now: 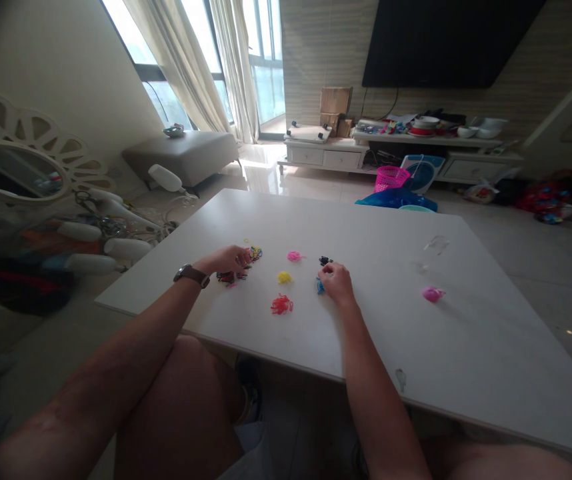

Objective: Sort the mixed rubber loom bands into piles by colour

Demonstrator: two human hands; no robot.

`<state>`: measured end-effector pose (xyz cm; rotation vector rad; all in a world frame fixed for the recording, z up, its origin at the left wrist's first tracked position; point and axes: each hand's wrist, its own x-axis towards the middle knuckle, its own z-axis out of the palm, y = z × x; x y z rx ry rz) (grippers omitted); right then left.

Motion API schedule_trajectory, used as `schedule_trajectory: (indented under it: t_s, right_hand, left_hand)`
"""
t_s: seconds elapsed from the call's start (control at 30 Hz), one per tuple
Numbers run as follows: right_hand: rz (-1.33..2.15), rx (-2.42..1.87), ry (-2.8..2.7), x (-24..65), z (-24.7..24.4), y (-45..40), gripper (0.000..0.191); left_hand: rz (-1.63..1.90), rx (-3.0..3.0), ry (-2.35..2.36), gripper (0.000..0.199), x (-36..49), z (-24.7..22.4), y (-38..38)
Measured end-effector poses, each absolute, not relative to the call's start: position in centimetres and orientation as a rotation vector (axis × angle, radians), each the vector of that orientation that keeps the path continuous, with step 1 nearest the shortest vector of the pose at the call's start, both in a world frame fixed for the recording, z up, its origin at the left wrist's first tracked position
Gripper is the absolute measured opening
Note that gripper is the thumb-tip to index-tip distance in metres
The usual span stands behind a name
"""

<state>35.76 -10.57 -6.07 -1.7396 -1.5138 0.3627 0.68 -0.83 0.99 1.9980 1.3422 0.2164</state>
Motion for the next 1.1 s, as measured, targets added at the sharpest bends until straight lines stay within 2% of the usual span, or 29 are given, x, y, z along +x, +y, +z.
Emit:
schedule_trajectory:
  t_s: [0.27,0.67,1.1]
  right_hand:
    - [0.373,-1.735,-1.507,35.7,-6.1,-10.5,0.018]
    - [0.374,-1.726,-1.518,35.7,-6.1,-10.5,0.015]
    - [0.369,-1.689,-1.527,35.8,-6.2,-10.5,0.015]
  left_hand:
    - [0.175,1.984,1.313,0.019,0.2,0.7,-0.3]
    - [0.198,2.073,1.499,0.017,0.5,1.7,-0.8]
    - [0.213,2.151,1.580,0.029,0.4,2.1,-0.7]
